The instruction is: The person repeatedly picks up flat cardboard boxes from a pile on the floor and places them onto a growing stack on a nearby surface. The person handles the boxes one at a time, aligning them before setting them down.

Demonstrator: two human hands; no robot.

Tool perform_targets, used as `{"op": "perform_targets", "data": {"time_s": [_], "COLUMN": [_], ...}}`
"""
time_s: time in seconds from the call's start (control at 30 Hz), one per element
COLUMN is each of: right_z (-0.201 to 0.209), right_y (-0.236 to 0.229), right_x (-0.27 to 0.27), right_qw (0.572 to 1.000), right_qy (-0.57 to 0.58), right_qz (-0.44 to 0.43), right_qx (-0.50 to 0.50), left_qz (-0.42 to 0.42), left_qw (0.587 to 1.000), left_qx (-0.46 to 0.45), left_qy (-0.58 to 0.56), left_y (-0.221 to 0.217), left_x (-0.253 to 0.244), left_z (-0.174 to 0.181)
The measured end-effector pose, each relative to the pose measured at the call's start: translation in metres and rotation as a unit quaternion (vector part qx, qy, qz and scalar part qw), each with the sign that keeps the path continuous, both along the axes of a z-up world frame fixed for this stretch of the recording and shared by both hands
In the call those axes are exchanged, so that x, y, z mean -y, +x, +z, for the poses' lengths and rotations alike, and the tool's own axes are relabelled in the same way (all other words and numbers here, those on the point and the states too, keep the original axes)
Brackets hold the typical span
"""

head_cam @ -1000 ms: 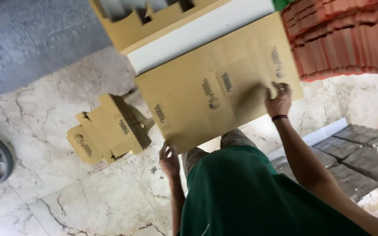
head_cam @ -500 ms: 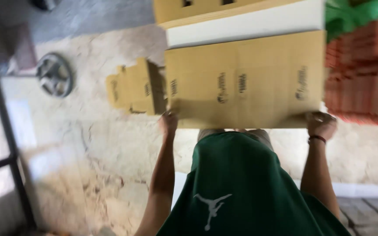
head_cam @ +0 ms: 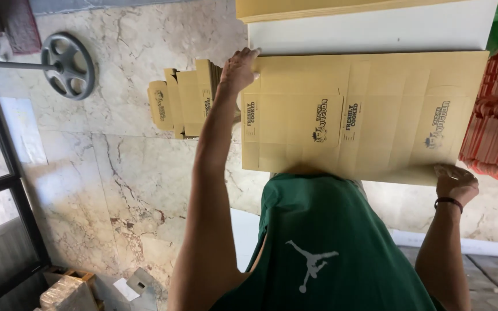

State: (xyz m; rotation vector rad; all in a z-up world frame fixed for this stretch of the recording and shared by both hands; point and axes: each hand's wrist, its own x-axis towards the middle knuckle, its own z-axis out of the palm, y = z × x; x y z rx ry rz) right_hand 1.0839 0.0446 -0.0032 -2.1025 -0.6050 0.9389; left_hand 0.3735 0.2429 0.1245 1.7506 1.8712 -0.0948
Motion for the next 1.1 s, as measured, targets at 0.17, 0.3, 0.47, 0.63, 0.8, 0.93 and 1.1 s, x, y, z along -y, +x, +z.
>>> {"op": "perform_targets", "data": {"time_s": [0.17,0.3,0.47,0.63,0.8,0.93,1.1], "right_z": [0.005,0.024,0.034,0.033,0.053,0.034,-0.004], "right_y": [0.0,-0.015,-0.018,-0.021,-0.034,-0.02,0.01], "right_x": [-0.001,0.01,-0.003,-0.005,-0.015,-0.006,0.017], "right_qw": [0.911,0.966,0.878,0.929,0.911,0.91,0.999], "right_qy": [0.132,-0.02,0.171,0.098,0.074,0.116,0.028], "right_qz": [-0.274,0.162,-0.315,-0.288,-0.343,-0.309,-0.001], "right_qx": [-0.28,0.2,-0.317,-0.211,-0.216,-0.251,-0.022], "left_qz": [-0.111,-0.13,-0.133,-0.141,-0.153,-0.162,-0.162], "left_qw": [0.992,0.987,0.977,0.96,0.949,0.943,0.944], "left_qx": [-0.031,-0.059,-0.116,-0.152,-0.173,-0.175,-0.144], "left_qy": [0.059,0.074,0.122,0.188,0.214,0.233,0.248], "left_y": [-0.019,-0.015,-0.01,-0.008,-0.004,-0.005,-0.006], "left_x": [0.002,0.005,0.017,0.021,0.022,0.022,0.012], "left_z": [-0.025,-0.03,-0.041,-0.041,-0.032,-0.033,-0.034]}}
